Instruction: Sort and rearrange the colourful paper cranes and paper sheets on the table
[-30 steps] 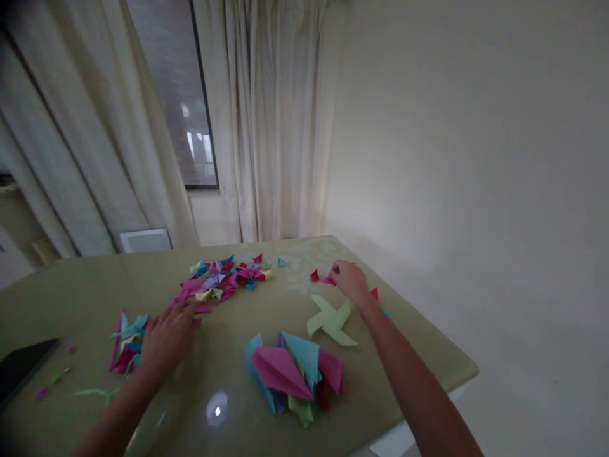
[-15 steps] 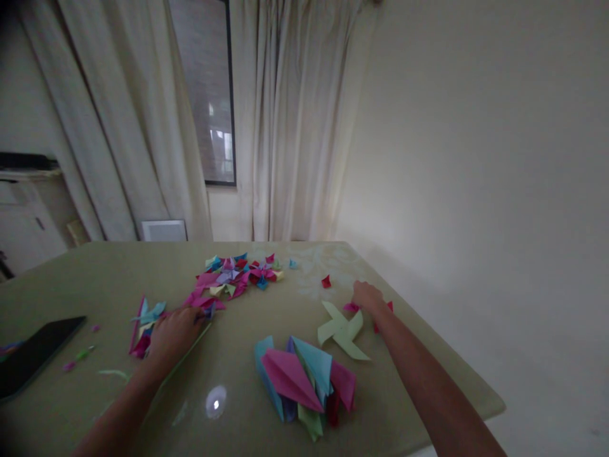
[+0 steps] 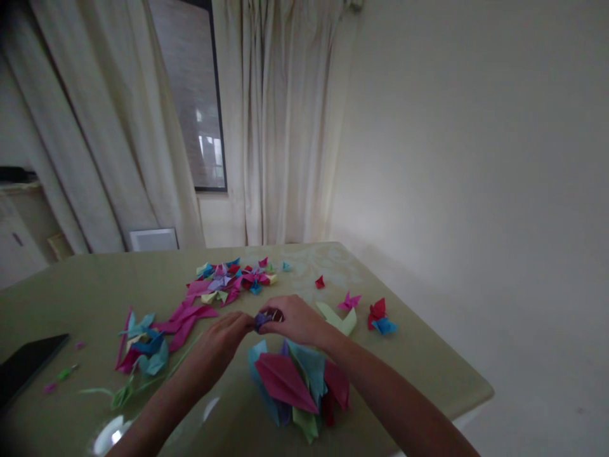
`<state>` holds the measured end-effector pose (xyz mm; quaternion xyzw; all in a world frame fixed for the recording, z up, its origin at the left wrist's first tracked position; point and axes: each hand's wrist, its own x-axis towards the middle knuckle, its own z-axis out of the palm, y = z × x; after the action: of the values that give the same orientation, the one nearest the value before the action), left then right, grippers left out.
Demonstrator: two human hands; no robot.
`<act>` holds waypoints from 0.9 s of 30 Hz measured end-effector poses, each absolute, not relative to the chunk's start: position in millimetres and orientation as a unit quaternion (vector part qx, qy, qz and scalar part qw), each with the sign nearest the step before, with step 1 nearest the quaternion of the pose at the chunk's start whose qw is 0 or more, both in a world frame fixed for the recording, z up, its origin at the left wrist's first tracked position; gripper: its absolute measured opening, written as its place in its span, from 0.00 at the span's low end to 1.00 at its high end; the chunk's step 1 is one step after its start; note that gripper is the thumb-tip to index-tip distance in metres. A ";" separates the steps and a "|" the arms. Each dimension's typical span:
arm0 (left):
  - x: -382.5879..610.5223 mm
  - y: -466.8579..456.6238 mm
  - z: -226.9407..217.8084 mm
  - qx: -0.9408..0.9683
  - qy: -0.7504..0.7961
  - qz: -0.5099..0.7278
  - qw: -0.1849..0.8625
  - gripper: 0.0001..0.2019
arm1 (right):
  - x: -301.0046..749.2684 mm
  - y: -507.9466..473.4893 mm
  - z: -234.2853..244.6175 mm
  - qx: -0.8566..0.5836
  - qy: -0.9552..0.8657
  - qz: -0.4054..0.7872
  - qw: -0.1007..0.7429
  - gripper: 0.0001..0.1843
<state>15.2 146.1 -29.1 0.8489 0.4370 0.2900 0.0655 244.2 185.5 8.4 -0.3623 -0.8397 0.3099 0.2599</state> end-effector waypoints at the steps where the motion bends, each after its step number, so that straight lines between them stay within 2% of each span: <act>1: 14.1 146.9 -30.1 0.847 0.439 0.293 0.070 0.12 | 242.7 185.0 7.9 -0.365 -0.836 0.312 0.266 0.16; 4: 8.6 151.9 -35.1 0.843 0.446 0.290 0.078 0.11 | 241.8 188.0 5.6 -0.379 -0.825 0.310 0.283 0.18; 7: 7.7 159.3 -43.8 0.842 0.445 0.288 0.097 0.11 | 239.8 194.1 1.7 -0.371 -0.825 0.315 0.286 0.10; 10: 8.5 173.1 -58.9 0.808 0.458 0.342 0.142 0.11 | 240.9 207.9 -1.9 -0.392 -0.835 0.285 0.260 0.03; 13: 1.4 194.6 -76.5 0.770 0.508 0.366 0.124 0.20 | 253.8 235.5 -5.8 -0.498 -0.818 0.187 0.218 0.04; 18: -25.1 236.0 -93.5 0.757 0.613 0.224 -0.031 0.24 | 293.7 291.8 -21.3 -0.649 -0.738 0.078 0.168 0.07; 21: -39.6 258.3 -96.1 0.723 0.663 0.186 -0.056 0.28 | 310.3 312.8 -34.7 -0.706 -0.695 0.052 0.126 0.10; 24: -51.6 273.8 -96.2 0.695 0.694 0.185 -0.041 0.26 | 315.8 322.6 -44.8 -0.740 -0.665 0.037 0.094 0.11; 27: -61.5 278.9 -94.7 0.688 0.701 0.188 -0.016 0.19 | 315.0 324.9 -47.9 -0.748 -0.658 0.027 0.084 0.11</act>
<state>-61.5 278.9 -94.7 0.6876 0.7012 0.1879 -0.0157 315.0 324.9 -47.9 -0.7482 -0.6575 0.0269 0.0845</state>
